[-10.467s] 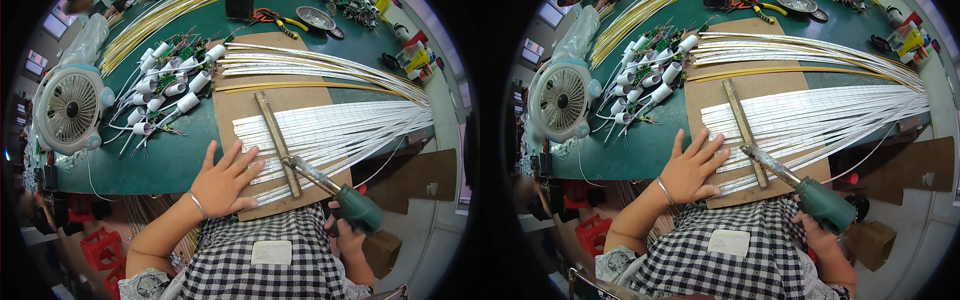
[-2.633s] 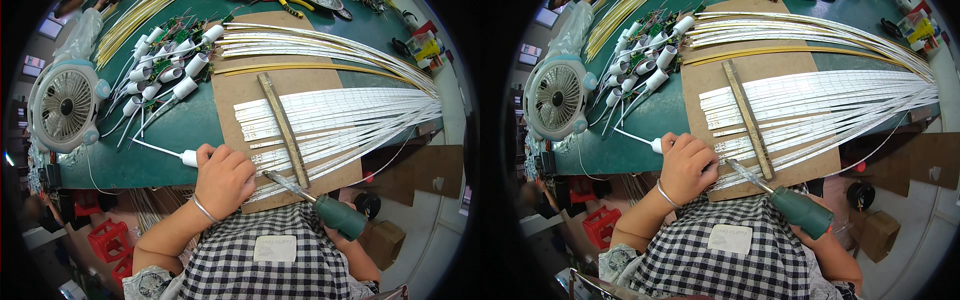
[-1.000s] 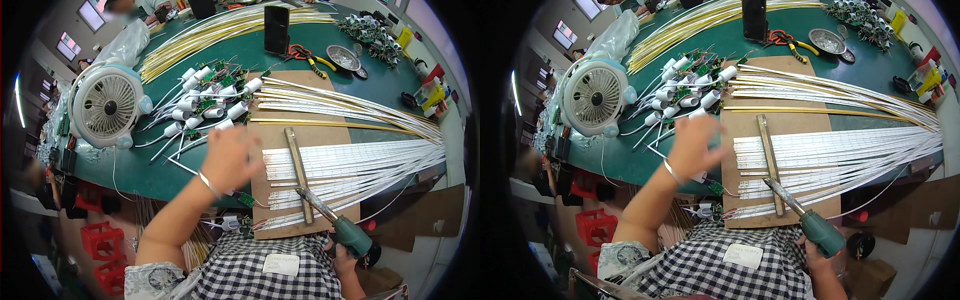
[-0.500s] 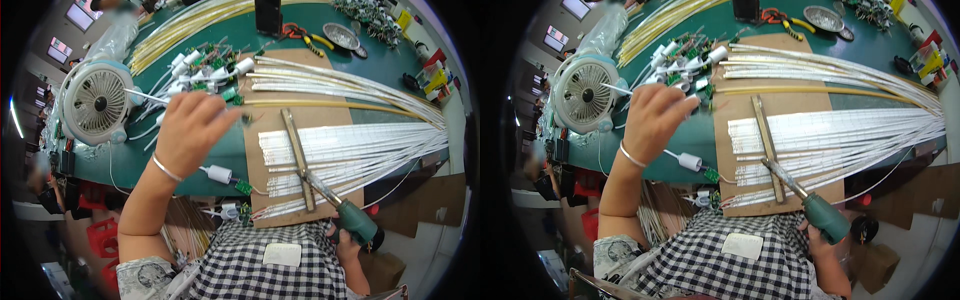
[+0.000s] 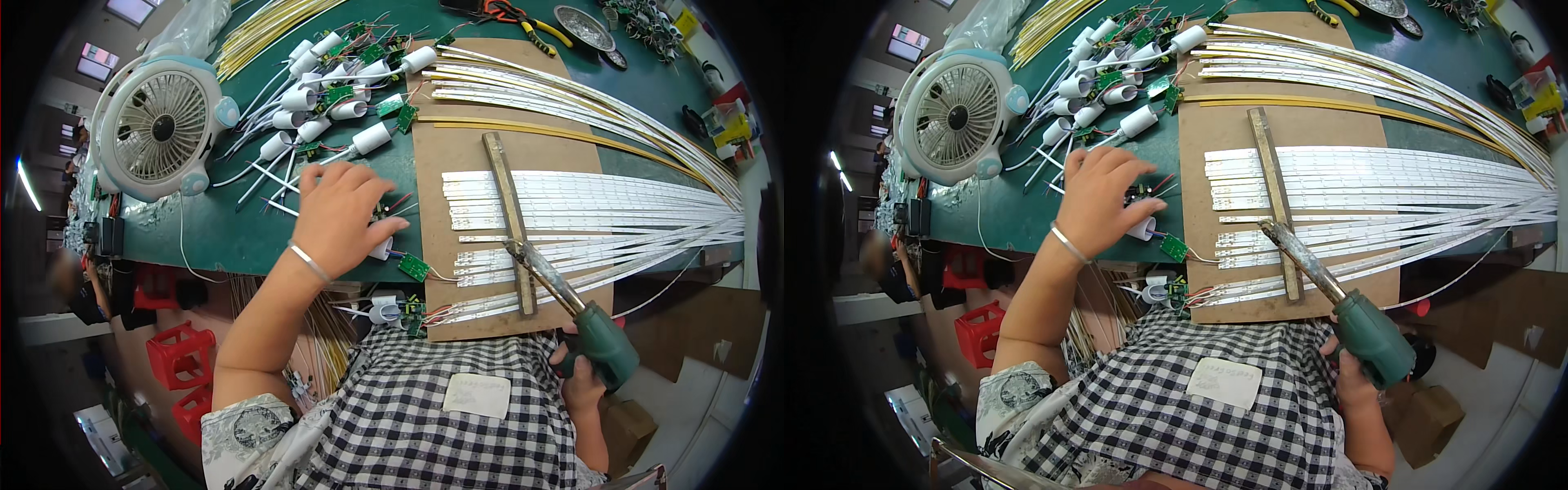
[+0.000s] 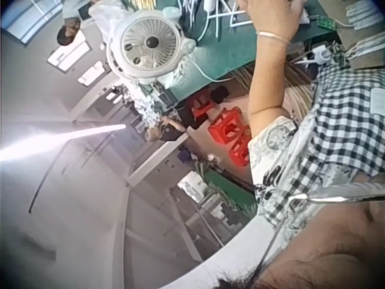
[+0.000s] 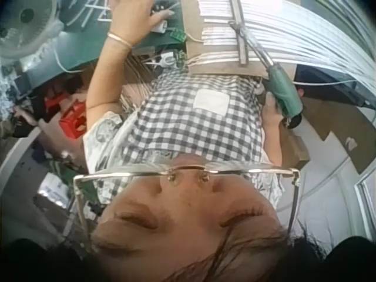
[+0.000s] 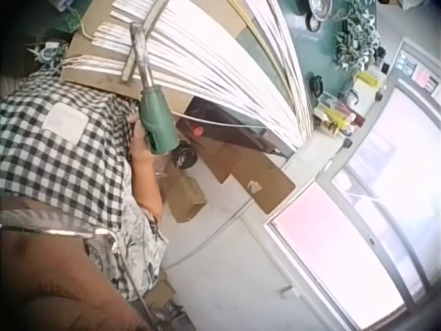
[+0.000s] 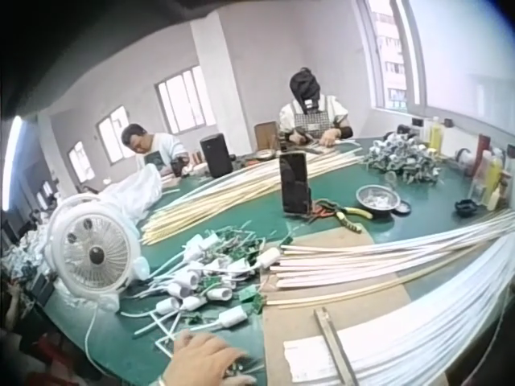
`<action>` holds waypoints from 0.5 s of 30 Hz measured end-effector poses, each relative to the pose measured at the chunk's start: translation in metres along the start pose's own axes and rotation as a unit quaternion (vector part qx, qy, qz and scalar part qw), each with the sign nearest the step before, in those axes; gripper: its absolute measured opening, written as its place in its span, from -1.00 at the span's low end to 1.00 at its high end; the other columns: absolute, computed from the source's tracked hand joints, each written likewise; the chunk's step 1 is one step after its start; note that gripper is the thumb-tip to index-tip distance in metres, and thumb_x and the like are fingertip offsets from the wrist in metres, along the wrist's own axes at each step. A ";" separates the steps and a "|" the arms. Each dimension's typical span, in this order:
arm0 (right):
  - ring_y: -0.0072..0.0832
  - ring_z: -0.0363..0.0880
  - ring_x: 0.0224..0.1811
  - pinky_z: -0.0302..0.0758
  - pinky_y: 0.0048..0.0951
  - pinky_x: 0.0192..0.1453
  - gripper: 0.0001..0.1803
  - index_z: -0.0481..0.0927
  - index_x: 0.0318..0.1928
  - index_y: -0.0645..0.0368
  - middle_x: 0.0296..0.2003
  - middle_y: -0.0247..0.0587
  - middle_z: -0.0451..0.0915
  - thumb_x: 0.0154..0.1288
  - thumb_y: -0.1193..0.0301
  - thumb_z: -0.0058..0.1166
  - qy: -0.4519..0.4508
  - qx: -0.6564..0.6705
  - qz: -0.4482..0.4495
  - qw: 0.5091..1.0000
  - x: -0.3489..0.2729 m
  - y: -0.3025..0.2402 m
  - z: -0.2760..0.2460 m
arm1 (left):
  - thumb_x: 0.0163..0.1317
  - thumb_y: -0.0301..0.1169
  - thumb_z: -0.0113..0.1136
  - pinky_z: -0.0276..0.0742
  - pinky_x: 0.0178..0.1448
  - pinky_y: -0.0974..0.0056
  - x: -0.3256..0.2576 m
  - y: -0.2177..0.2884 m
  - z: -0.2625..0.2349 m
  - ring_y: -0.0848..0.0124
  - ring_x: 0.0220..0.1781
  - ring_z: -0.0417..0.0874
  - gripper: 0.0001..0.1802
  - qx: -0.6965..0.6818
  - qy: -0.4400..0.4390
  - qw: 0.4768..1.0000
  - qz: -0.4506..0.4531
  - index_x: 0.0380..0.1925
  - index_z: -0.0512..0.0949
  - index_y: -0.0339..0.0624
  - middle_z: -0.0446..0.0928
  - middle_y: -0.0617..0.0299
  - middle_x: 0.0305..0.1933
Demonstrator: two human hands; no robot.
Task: The person solders wires onto LED light strips using a soldering gun, working on a cardboard sheet.
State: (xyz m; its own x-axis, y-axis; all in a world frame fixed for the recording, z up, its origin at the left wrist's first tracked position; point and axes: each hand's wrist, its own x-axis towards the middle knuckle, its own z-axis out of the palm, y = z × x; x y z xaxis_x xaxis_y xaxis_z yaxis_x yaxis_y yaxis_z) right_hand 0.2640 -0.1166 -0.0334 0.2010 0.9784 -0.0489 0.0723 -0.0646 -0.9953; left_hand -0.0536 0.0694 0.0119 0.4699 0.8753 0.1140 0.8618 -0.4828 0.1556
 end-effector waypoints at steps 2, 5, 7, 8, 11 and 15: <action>-0.56 0.46 -0.49 0.38 -0.57 -0.42 -0.45 0.39 0.07 0.36 -0.20 -0.17 0.54 0.30 0.12 -0.03 0.009 0.000 -0.001 1.000 -0.002 -0.004 0.002 | 0.04 -0.23 0.29 0.14 0.10 0.14 0.007 0.004 0.013 0.35 -0.10 0.49 -0.80 0.030 -0.007 0.999 -0.013 -0.32 0.63 0.02 0.54 0.36 -0.31; -0.54 0.49 -0.46 0.42 -0.52 -0.35 -0.44 0.41 0.07 0.38 -0.15 -0.14 0.56 0.29 0.12 0.01 0.009 0.017 0.005 1.000 -0.004 -0.005 -0.002 | 0.04 -0.23 0.30 0.15 0.11 0.09 0.011 0.003 0.018 0.31 -0.13 0.50 -0.85 -0.020 -0.010 0.999 -0.047 -0.39 0.64 0.02 0.56 0.32 -0.36; -0.52 0.52 -0.43 0.46 -0.48 -0.28 -0.42 0.43 0.07 0.39 -0.11 -0.12 0.57 0.28 0.11 0.05 0.005 0.033 0.012 0.999 -0.005 -0.004 -0.005 | 0.05 -0.25 0.28 0.16 0.09 0.10 0.015 -0.003 0.020 0.32 -0.15 0.51 -0.87 -0.036 -0.016 0.998 -0.052 -0.41 0.64 0.02 0.56 0.33 -0.37; -0.52 0.52 -0.43 0.45 -0.48 -0.28 -0.42 0.43 0.07 0.39 -0.11 -0.12 0.57 0.28 0.11 0.05 0.005 0.034 0.018 0.999 -0.005 -0.003 -0.006 | 0.06 -0.27 0.27 0.17 0.07 0.10 0.016 -0.004 0.020 0.32 -0.17 0.52 -0.89 -0.051 -0.021 0.997 -0.060 -0.43 0.64 0.02 0.56 0.33 -0.39; -0.53 0.52 -0.42 0.45 -0.49 -0.28 -0.42 0.43 0.07 0.39 -0.10 -0.12 0.56 0.27 0.11 0.05 0.007 0.037 0.026 0.999 -0.002 -0.004 -0.004 | 0.07 -0.29 0.25 0.19 0.03 0.12 0.014 0.003 0.022 0.32 -0.18 0.52 -0.92 0.006 -0.001 0.999 -0.043 -0.46 0.62 0.01 0.56 0.34 -0.39; -0.55 0.47 -0.49 0.38 -0.57 -0.44 -0.45 0.40 0.07 0.37 -0.14 -0.13 0.56 0.28 0.15 0.00 0.007 0.023 0.013 1.000 -0.002 0.000 -0.001 | 0.06 -0.33 0.24 0.21 0.01 0.13 0.010 0.006 0.027 0.33 -0.21 0.52 -0.94 0.046 0.010 0.999 -0.020 -0.50 0.60 0.01 0.55 0.34 -0.41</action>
State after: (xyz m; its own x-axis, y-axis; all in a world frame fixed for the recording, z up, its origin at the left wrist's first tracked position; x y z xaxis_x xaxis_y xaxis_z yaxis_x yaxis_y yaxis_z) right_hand 0.2651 -0.1186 -0.0333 0.2154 0.9738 -0.0733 0.0230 -0.0801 -0.9965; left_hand -0.0385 0.0765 -0.0130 0.4317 0.8927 0.1291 0.8941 -0.4424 0.0699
